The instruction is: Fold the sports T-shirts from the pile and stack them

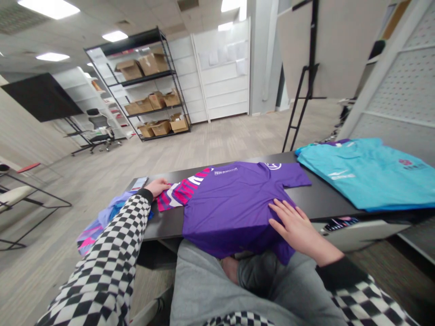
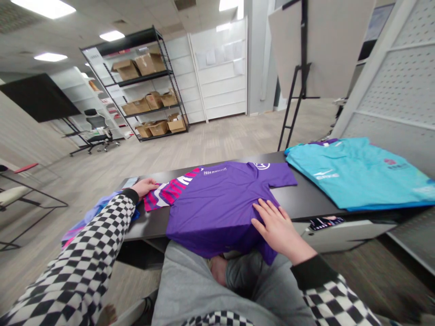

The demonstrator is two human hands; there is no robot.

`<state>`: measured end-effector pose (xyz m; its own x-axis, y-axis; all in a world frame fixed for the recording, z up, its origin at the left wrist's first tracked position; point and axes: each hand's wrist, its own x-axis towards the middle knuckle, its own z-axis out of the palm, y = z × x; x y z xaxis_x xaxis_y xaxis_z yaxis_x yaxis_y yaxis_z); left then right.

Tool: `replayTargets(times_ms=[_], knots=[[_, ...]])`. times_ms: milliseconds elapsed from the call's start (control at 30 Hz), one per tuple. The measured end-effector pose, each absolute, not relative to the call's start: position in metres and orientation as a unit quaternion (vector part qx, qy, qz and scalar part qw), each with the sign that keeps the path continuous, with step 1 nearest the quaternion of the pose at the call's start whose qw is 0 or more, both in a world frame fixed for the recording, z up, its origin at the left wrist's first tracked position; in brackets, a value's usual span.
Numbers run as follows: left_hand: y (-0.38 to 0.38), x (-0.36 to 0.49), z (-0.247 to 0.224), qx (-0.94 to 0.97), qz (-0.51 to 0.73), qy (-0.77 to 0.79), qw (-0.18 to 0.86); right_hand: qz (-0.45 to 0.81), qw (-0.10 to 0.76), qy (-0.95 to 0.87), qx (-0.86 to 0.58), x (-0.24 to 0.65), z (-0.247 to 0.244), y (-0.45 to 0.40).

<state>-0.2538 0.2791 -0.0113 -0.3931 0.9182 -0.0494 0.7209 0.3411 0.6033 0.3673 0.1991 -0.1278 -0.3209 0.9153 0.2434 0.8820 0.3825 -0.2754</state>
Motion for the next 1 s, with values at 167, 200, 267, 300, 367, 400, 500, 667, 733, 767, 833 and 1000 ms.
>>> replayTargets(times_ms=[167, 200, 267, 300, 367, 400, 500, 667, 733, 767, 833, 1000], knots=[[0.283, -0.267, -0.005, 0.437, 0.334, 0.818, 0.167, 0.041, 0.189, -0.809, -0.555, 0.368, -0.129, 0.199], [0.283, -0.269, -0.004, 0.422, 0.344, 0.823, 0.161, 0.041, 0.188, -0.809, -0.556, 0.368, -0.129, 0.199], [0.279, -0.274, -0.005, 0.401, 0.351, 0.831, 0.162, 0.041, 0.189, -0.809, -0.556, 0.368, -0.130, 0.199], [0.277, -0.276, -0.006, 0.396, 0.346, 0.834, 0.169, 0.041, 0.190, -0.808, -0.555, 0.368, -0.130, 0.199], [0.271, -0.280, -0.010, 0.395, 0.318, 0.840, 0.192, 0.042, 0.194, -0.809, -0.553, 0.369, -0.130, 0.200], [0.268, -0.281, -0.012, 0.398, 0.298, 0.844, 0.203, 0.042, 0.196, -0.809, -0.552, 0.369, -0.130, 0.200], [0.262, -0.284, -0.020, 0.417, 0.227, 0.855, 0.209, 0.041, 0.194, -0.809, -0.553, 0.369, -0.131, 0.200], [0.266, -0.278, -0.030, 0.462, 0.149, 0.864, 0.135, 0.035, 0.191, -0.807, -0.557, 0.369, -0.133, 0.201], [0.270, -0.273, -0.033, 0.474, 0.135, 0.864, 0.103, 0.033, 0.187, -0.807, -0.559, 0.368, -0.131, 0.201], [0.271, -0.270, -0.034, 0.479, 0.129, 0.864, 0.089, 0.033, 0.182, -0.808, -0.560, 0.368, -0.130, 0.200], [0.273, -0.266, -0.036, 0.487, 0.120, 0.862, 0.068, 0.033, 0.172, -0.808, -0.562, 0.368, -0.128, 0.199], [0.269, -0.265, -0.042, 0.488, 0.095, 0.867, 0.031, 0.032, 0.165, -0.810, -0.561, 0.367, -0.125, 0.198]])
